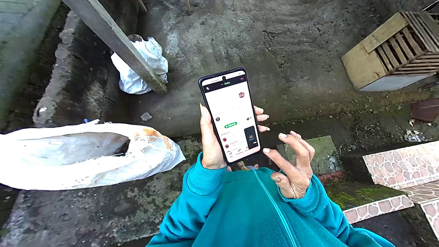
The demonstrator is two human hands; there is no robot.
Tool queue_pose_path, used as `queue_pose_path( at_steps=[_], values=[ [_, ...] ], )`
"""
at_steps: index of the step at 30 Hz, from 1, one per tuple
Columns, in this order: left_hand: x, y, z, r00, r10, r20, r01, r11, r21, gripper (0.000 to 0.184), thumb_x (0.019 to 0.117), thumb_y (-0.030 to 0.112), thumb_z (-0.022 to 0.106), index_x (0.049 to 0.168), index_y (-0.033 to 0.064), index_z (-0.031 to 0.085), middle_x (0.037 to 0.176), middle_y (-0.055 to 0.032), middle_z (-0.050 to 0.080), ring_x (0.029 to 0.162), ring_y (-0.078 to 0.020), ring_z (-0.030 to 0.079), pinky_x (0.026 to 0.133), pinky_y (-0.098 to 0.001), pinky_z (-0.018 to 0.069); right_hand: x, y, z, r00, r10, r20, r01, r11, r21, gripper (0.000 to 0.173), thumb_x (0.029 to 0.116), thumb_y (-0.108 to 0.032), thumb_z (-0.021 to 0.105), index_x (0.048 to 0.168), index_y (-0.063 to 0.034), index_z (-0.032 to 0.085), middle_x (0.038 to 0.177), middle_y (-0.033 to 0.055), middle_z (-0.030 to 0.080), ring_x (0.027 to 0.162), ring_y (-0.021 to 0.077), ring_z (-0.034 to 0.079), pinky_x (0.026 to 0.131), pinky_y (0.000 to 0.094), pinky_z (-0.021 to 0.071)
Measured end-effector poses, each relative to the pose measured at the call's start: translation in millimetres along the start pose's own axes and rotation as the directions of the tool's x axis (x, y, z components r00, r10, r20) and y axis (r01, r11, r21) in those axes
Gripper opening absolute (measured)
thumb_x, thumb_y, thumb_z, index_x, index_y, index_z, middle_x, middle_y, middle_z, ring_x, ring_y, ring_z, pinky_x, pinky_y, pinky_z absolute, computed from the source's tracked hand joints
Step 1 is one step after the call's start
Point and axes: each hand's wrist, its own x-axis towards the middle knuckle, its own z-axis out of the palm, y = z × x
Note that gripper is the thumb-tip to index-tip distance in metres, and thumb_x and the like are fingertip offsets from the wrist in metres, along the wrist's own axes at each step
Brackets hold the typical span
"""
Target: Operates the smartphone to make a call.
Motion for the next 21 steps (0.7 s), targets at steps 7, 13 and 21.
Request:
queue_pose_path(
  at_steps=[7,13,21],
  values=[
    [2.2,4.1,-1.8,1.000,0.024,-0.013,-0.023,0.999,0.034,0.088,0.0919,0.082,0.029,0.138,0.0122,0.056,0.127,-0.0205,0.065,0.112,-0.0356,0.067,0.090,-0.0481,0.0584,3.1,-0.8,5.3,0.999,-0.045,0.017,0.046,0.999,-0.015,0.051,0.1082,-0.055,0.031,0.138,-0.0278,0.061,0.155,-0.0008,0.042,0.151,0.0166,0.030,0.126,0.0417,0.0208],
    [3.0,4.6,-2.4,1.000,0.018,-0.016,-0.018,1.000,0.016,0.087,0.0927,0.081,0.028,0.138,0.0116,0.056,0.128,-0.0203,0.065,0.113,-0.0354,0.067,0.091,-0.0482,0.0577,2.6,1.5,13.1,0.997,-0.064,0.044,0.065,0.998,-0.014,0.049,0.1075,-0.056,0.034,0.140,-0.0319,0.060,0.158,-0.0015,0.040,0.153,0.0174,0.027,0.126,0.0438,0.0191],
    [3.7,5.3,-3.6,0.999,0.027,-0.026,-0.026,0.999,0.040,0.089,0.0921,0.082,0.025,0.139,0.0123,0.055,0.127,-0.0206,0.065,0.111,-0.0359,0.068,0.089,-0.0479,0.0590,3.7,1.7,9.2,0.996,-0.078,0.042,0.079,0.997,-0.016,0.050,0.1079,-0.056,0.032,0.138,-0.0286,0.061,0.157,-0.0009,0.041,0.152,0.0174,0.028,0.127,0.0437,0.0199]
  ],
)
